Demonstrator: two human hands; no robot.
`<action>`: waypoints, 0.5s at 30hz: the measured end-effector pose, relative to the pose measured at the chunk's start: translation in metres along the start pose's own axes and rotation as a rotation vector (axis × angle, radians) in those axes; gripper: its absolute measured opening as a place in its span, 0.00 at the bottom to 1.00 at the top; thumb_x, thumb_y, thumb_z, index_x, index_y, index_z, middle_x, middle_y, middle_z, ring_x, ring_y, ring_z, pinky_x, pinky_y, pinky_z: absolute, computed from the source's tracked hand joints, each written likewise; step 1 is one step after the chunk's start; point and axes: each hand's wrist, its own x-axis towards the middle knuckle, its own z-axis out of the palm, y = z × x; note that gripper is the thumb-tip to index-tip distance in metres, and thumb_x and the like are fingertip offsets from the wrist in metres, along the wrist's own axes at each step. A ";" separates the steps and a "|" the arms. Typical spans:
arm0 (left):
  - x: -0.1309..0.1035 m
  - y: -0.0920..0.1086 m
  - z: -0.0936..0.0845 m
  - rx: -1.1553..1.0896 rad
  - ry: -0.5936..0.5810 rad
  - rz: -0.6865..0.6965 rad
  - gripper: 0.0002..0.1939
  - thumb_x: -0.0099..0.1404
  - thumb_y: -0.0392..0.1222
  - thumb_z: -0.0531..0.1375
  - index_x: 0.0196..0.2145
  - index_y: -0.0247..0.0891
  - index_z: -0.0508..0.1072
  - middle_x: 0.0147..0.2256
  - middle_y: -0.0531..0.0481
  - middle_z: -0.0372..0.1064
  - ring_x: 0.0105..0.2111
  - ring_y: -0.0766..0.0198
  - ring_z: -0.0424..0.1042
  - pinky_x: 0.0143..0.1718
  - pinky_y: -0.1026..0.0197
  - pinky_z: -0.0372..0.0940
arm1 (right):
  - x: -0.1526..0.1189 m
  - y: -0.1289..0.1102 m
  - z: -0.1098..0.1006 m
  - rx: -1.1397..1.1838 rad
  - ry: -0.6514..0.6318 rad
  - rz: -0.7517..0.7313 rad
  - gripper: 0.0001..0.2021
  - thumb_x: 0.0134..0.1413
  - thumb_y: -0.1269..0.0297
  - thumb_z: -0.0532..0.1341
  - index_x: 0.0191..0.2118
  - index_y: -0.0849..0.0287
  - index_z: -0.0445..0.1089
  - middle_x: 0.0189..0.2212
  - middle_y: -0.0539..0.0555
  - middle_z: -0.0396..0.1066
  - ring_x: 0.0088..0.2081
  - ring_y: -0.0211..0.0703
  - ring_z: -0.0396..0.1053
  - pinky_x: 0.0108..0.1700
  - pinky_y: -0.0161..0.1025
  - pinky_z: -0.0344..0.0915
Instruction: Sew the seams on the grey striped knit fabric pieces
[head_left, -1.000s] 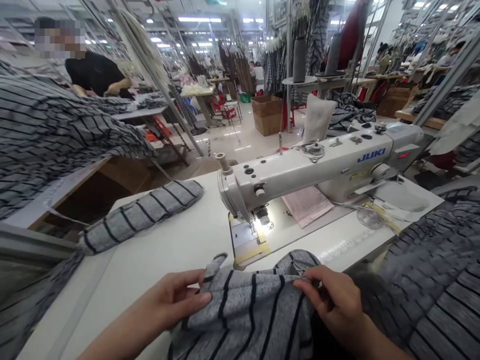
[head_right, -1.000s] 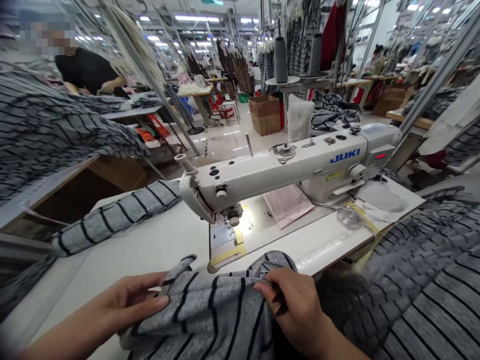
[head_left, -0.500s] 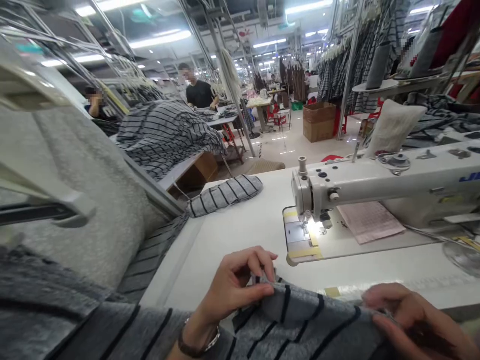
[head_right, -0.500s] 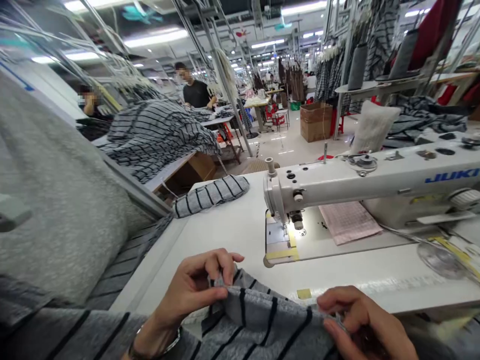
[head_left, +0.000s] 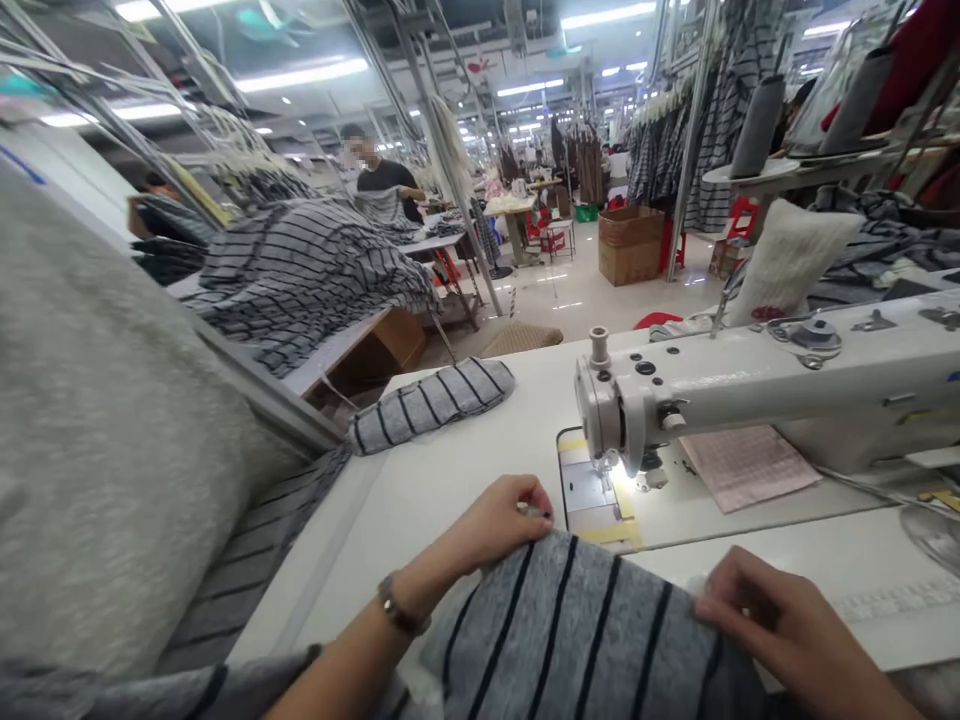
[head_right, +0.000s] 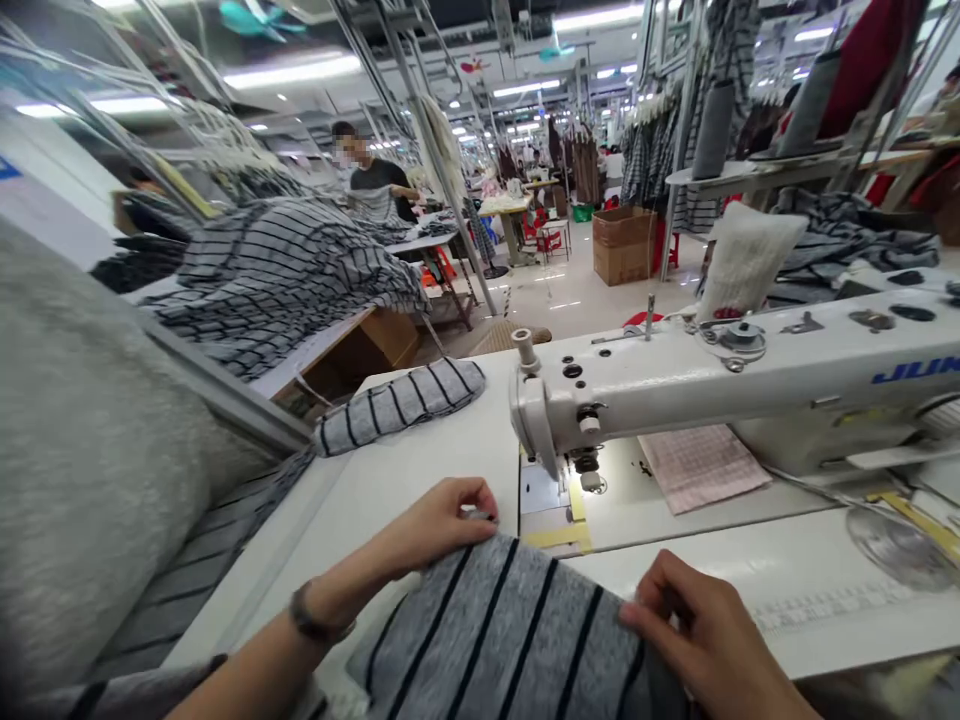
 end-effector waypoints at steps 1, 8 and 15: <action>0.016 -0.004 0.010 0.037 0.021 0.019 0.04 0.52 0.34 0.62 0.29 0.36 0.71 0.29 0.54 0.69 0.29 0.64 0.68 0.30 0.64 0.62 | 0.007 0.003 0.002 -0.074 0.002 0.005 0.17 0.55 0.50 0.61 0.24 0.55 0.61 0.20 0.46 0.64 0.23 0.38 0.61 0.25 0.34 0.58; 0.026 -0.017 0.050 0.297 0.184 0.231 0.09 0.63 0.28 0.56 0.28 0.37 0.72 0.40 0.45 0.69 0.44 0.53 0.66 0.49 0.46 0.62 | 0.025 0.019 0.009 -0.394 0.031 -0.229 0.12 0.62 0.61 0.55 0.27 0.54 0.57 0.20 0.45 0.64 0.20 0.38 0.63 0.24 0.33 0.57; 0.004 -0.021 0.104 0.688 0.594 0.597 0.14 0.71 0.31 0.48 0.48 0.30 0.70 0.43 0.39 0.70 0.42 0.54 0.71 0.40 0.53 0.72 | 0.082 0.024 -0.051 -0.820 0.021 -0.356 0.06 0.60 0.63 0.59 0.31 0.54 0.64 0.24 0.49 0.71 0.25 0.43 0.71 0.27 0.35 0.60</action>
